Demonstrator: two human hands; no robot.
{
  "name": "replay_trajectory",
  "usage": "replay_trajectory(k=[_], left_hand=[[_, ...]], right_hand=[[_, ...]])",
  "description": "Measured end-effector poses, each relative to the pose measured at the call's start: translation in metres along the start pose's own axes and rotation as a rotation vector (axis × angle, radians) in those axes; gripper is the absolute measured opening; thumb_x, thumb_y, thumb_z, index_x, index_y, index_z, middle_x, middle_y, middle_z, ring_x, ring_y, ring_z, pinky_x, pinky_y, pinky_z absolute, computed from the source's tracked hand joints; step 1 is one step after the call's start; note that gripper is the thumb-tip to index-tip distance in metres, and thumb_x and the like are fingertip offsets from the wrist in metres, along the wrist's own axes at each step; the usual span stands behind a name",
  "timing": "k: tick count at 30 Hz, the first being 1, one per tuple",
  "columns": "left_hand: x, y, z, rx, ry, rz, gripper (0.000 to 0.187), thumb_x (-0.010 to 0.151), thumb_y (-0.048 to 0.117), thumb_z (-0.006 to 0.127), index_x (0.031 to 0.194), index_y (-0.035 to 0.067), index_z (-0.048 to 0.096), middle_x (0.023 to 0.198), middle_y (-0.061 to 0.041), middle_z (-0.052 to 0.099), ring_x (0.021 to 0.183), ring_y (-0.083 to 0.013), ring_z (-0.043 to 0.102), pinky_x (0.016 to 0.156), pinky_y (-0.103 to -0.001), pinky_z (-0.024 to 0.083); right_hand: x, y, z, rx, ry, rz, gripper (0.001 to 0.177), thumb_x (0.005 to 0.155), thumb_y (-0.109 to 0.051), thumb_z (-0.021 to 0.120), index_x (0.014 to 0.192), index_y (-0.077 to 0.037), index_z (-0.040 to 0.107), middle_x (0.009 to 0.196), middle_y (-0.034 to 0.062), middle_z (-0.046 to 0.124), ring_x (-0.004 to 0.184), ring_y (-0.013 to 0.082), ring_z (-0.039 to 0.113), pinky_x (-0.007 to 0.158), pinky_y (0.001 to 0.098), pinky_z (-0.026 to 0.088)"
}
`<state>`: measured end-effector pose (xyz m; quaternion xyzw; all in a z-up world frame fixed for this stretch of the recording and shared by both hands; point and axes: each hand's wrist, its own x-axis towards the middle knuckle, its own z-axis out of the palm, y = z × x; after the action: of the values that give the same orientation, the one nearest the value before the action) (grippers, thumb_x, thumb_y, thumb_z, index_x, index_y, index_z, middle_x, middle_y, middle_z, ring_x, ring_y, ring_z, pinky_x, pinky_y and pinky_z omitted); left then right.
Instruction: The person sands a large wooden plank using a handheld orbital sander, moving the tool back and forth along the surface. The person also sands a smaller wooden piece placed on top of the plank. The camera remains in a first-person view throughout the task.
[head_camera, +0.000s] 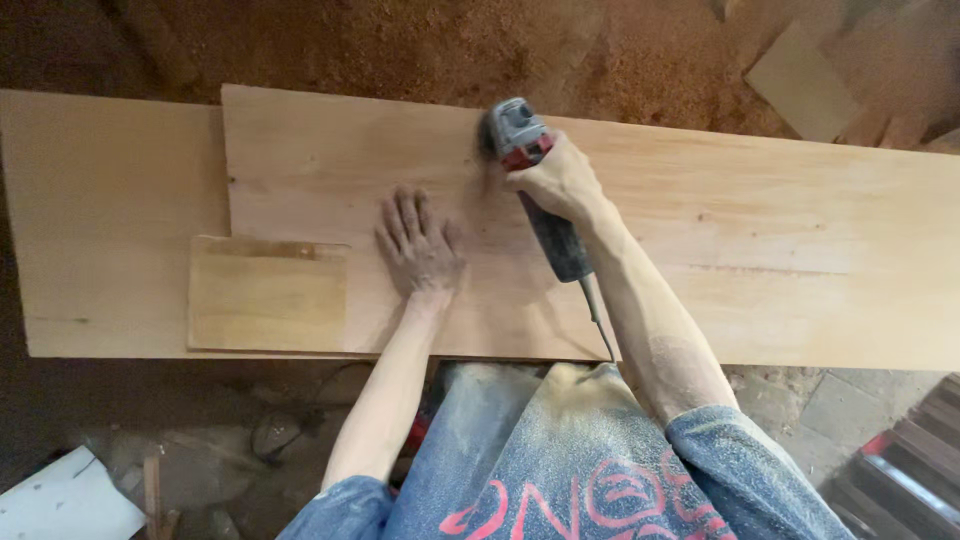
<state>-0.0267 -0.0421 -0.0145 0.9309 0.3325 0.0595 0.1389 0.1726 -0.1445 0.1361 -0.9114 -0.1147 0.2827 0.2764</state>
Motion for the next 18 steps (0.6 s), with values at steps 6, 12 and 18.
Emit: replay_trajectory(k=[6,12,18], left_hand=[[-0.005,-0.058,-0.012,-0.007,0.116,-0.025,0.063,0.107,0.038,0.049,0.159,0.004,0.040,0.169,-0.019,0.029,0.157,-0.0432,0.023,0.126,-0.063,0.016],[-0.006,-0.054,-0.002,-0.023,0.156,-0.016,0.067,0.105,0.040,0.051,0.161,0.004,0.038,0.169,-0.022,0.027,0.156,-0.0455,0.021,0.125,-0.064,0.014],[-0.013,0.005,-0.003,-0.007,0.014,0.136,0.078,0.104,0.048,0.054,0.163,0.001,0.034,0.171,-0.024,0.019,0.158,-0.0471,0.013,0.126,-0.063,0.009]], right_hand=[[-0.038,-0.051,0.047,-0.175,-0.194,0.013,0.085,0.057,-0.045,0.084,0.127,-0.008,0.054,0.115,0.0193,0.071,0.108,0.0371,0.068,0.091,0.0451,0.053],[-0.072,-0.025,0.041,-0.216,-0.252,0.087,0.081,0.060,-0.047,0.083,0.126,-0.008,0.056,0.112,0.0220,0.073,0.108,0.0396,0.069,0.092,0.0475,0.053],[-0.090,0.070,-0.032,-0.063,-0.069,0.172,0.079,0.057,-0.043,0.083,0.124,-0.011,0.057,0.110,0.0195,0.073,0.107,0.0376,0.069,0.092,0.0454,0.053]])
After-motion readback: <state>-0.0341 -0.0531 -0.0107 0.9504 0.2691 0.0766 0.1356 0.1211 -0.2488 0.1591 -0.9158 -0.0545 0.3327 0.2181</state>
